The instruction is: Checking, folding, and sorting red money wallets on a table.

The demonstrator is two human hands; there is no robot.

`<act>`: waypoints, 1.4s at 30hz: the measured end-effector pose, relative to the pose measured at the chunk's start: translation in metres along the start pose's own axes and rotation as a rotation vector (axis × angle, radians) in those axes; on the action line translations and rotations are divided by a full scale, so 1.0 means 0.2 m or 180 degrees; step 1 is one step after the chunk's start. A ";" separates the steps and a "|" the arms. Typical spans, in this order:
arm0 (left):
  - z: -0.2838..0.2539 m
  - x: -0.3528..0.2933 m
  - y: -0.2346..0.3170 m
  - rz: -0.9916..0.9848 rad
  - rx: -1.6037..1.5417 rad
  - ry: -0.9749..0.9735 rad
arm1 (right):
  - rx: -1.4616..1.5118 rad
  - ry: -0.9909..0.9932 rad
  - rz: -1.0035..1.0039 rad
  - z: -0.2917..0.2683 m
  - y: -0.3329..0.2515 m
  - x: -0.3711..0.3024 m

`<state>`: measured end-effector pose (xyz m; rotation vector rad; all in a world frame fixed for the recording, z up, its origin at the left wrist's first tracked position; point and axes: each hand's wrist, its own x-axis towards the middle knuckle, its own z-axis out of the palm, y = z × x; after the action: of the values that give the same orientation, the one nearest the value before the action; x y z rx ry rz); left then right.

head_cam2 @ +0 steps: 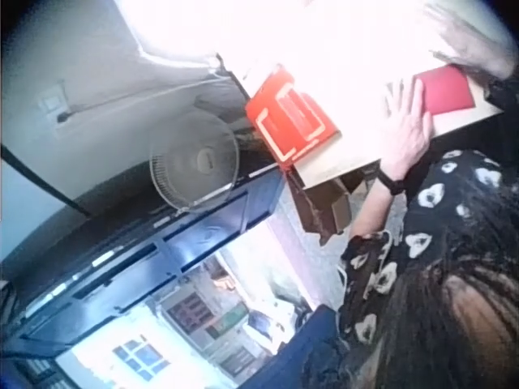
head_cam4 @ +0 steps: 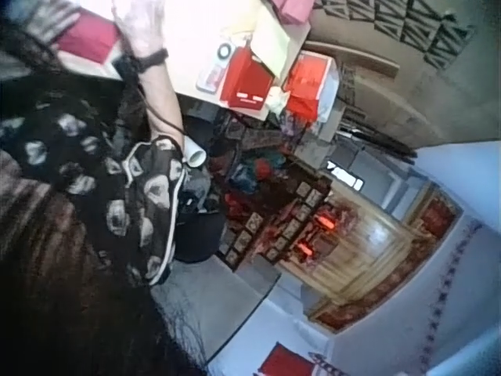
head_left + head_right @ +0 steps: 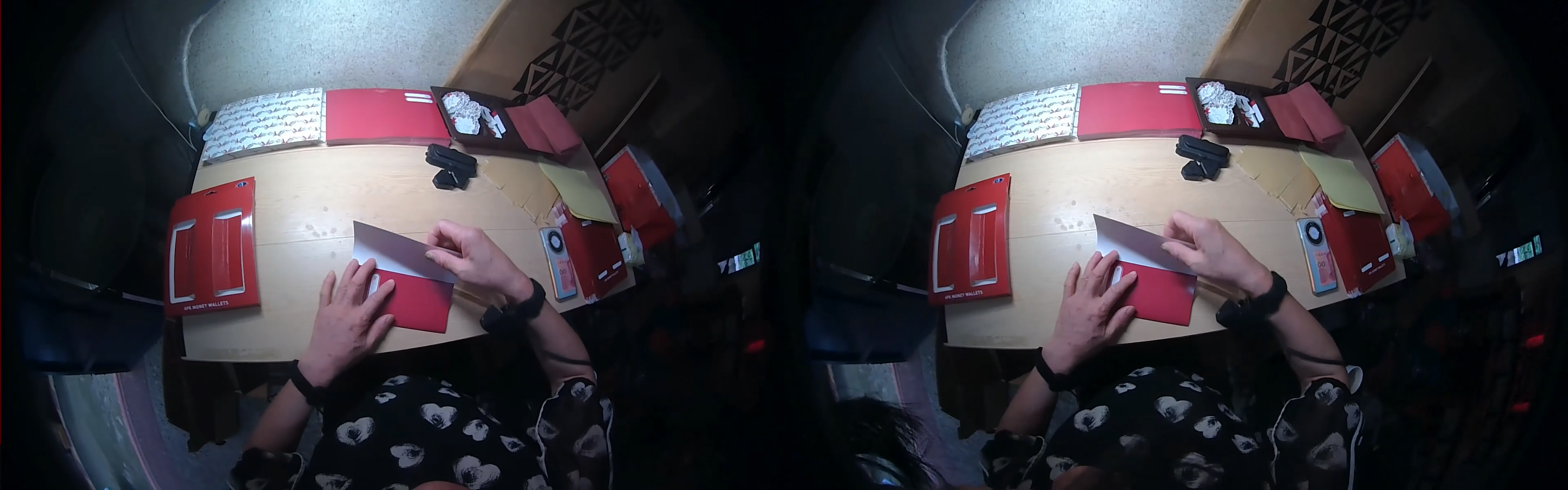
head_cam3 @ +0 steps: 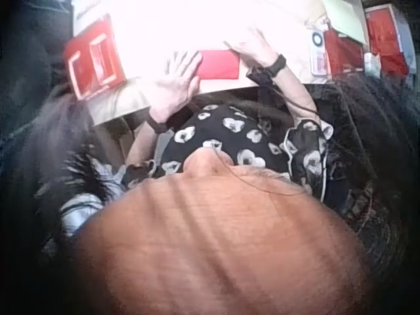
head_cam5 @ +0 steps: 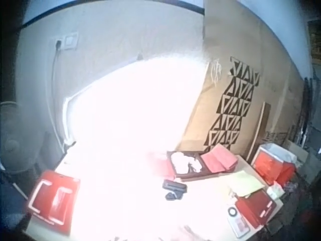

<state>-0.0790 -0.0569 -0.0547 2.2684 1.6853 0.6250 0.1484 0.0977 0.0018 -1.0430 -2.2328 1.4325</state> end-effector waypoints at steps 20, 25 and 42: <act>-0.10 -0.01 -0.08 0.0160 0.0219 0.0050 | -0.0571 0.1067 -0.0726 0.26 0.21 -0.28; -0.09 0.00 -0.08 0.0151 0.0156 -0.0046 | -0.0459 0.1055 -0.0609 0.27 0.22 -0.29; -0.09 -0.02 -0.07 0.0106 -0.0100 0.0392 | 0.0383 0.1115 0.0144 0.25 0.18 -0.27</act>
<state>-0.0998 -0.0570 -0.0453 2.2830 1.6824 0.8085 0.1712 0.0343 -0.0458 -1.2047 -1.8652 1.2688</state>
